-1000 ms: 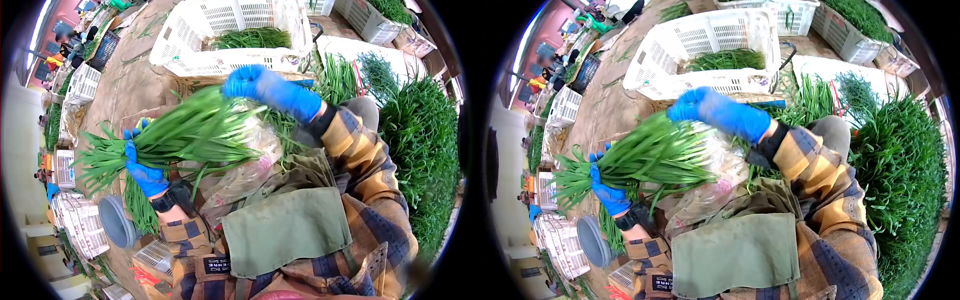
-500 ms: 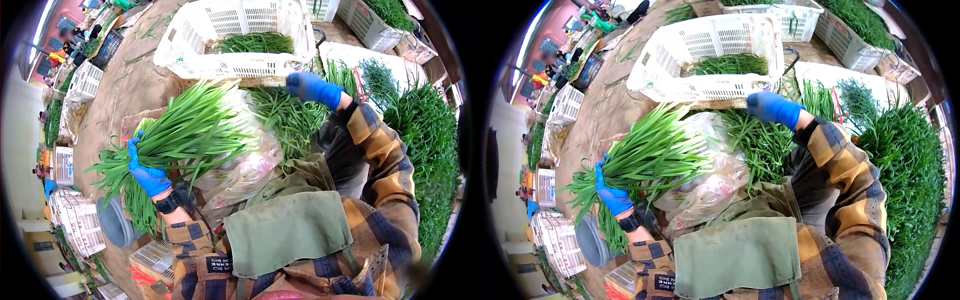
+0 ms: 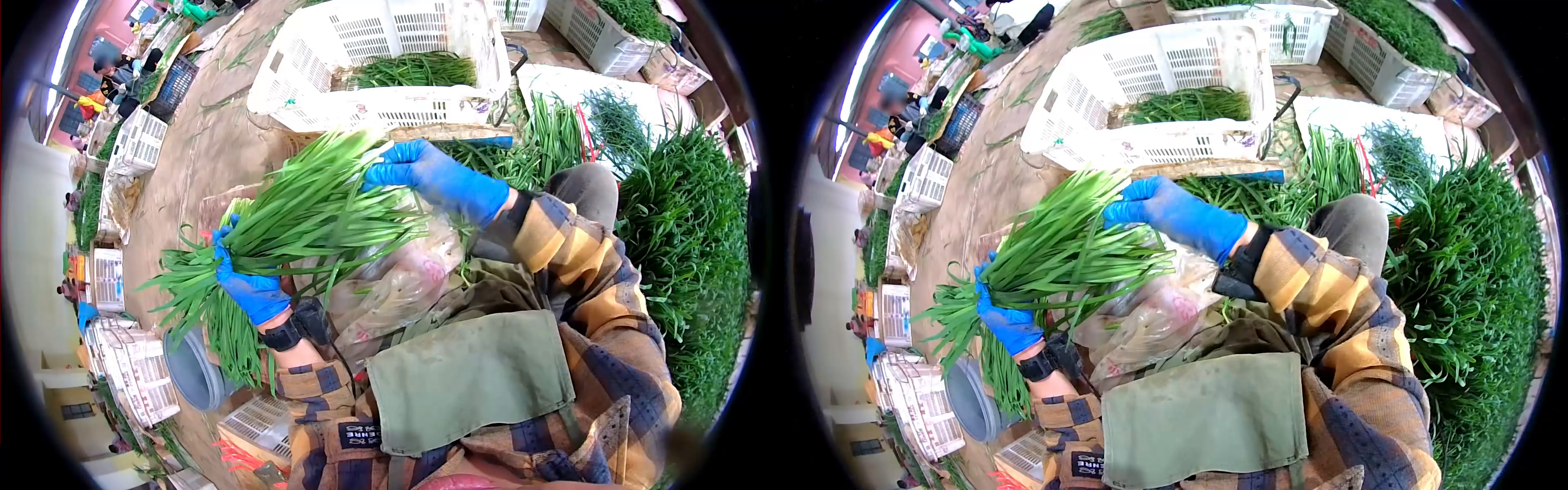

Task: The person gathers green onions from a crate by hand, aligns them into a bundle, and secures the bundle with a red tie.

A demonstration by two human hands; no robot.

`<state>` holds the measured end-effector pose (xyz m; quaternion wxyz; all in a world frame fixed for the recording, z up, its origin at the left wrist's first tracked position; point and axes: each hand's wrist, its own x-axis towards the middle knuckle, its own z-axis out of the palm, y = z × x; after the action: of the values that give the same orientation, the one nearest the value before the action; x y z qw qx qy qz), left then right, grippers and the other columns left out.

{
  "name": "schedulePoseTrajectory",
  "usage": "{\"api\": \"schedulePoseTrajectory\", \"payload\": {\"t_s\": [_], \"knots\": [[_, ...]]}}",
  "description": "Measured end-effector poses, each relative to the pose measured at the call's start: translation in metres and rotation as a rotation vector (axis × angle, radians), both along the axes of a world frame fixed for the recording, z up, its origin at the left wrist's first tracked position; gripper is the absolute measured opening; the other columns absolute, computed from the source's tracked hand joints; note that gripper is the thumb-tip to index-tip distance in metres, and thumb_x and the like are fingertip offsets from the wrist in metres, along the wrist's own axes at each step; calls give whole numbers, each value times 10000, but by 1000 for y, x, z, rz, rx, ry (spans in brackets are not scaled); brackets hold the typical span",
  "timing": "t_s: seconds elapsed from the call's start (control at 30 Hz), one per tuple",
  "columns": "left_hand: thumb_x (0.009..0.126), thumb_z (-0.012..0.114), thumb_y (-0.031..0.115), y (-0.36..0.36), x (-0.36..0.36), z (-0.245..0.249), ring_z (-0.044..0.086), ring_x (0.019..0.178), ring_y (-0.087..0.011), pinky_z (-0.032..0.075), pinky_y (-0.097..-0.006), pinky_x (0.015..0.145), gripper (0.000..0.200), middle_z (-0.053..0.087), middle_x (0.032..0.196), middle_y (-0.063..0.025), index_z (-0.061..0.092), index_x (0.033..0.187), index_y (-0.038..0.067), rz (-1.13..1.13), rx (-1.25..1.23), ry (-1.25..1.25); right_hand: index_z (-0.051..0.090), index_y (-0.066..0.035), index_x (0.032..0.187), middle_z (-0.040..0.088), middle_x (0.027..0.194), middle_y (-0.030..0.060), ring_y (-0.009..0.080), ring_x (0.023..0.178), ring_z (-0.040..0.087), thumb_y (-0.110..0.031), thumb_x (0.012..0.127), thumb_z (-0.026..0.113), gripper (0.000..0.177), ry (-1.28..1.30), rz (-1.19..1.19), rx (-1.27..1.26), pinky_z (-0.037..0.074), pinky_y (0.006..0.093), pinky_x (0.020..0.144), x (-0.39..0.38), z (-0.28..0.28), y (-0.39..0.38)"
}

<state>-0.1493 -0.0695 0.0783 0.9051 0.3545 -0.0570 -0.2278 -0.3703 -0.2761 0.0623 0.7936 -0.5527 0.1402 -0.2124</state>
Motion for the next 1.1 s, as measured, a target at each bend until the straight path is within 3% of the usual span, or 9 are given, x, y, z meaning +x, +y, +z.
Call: {"api": "schedulePoseTrajectory", "payload": {"t_s": [0.13,0.37,0.43,0.63,0.67,0.7,0.77,0.97,1.1], "knots": [[945,452,189,9,8,-22,523,1143,-282,390,-471,1009,301,552,1243,-165,567,1168,24,-75,-15,-119,678,-45,862,615,742,-17,66,655,545,-247,822,697,207,297,83,-118,444,232,572,-20,21,-14],[939,493,201,15,8,-16,587,1034,-252,463,-458,931,212,616,1130,-149,624,1008,49,-26,60,-38,693,-94,875,460,610,-56,56,494,391,-304,848,644,217,472,-282,-181,314,191,448,-78,16,-76],[940,490,203,18,7,-18,584,1041,-251,454,-459,945,216,617,1129,-147,624,1006,47,-37,27,-43,679,-84,932,430,593,-58,62,477,372,-314,884,609,245,287,-511,-52,308,195,439,-92,25,-104],[938,481,207,7,-3,-10,525,1141,-230,388,-453,1019,278,572,1224,-127,588,1128,34,-183,-101,-153,608,-23,1079,570,770,6,76,668,518,-247,922,567,276,-342,-526,-154,424,193,602,-54,93,-94],[937,482,215,5,-4,-9,511,1159,-231,377,-453,1027,311,552,1252,-126,554,1181,35,-207,-106,-118,619,-36,1078,587,787,15,84,677,526,-272,920,563,289,-327,-452,-211,437,200,627,-29,97,-90],[936,484,222,3,-5,-7,496,1177,-232,367,-453,1035,354,532,1281,-124,520,1235,36,-230,-111,-83,615,-82,1094,536,781,-25,60,652,480,-275,958,494,265,-211,-448,-601,412,205,586,-22,109,-64],[933,487,247,2,-6,-3,464,1215,-235,338,-451,1055,445,489,1331,-126,443,1322,34,-317,-134,-63,637,-75,1070,608,780,1,76,664,549,-278,933,546,261,-93,-149,-350,465,224,620,9,114,-29],[924,499,310,8,-4,-10,394,1275,-301,260,-482,1091,567,409,1392,-179,344,1392,29,-476,-254,-200,629,-62,1017,626,740,56,122,672,599,-265,919,551,239,147,-2,-1062,506,310,668,53,48,13],[931,499,299,4,5,-26,422,1248,-285,261,-502,1091,387,488,1303,-153,498,1230,54,-281,-230,-185,634,-59,1008,642,788,67,132,663,604,-250,904,582,224,277,291,-861,510,323,655,33,49,1]]}}
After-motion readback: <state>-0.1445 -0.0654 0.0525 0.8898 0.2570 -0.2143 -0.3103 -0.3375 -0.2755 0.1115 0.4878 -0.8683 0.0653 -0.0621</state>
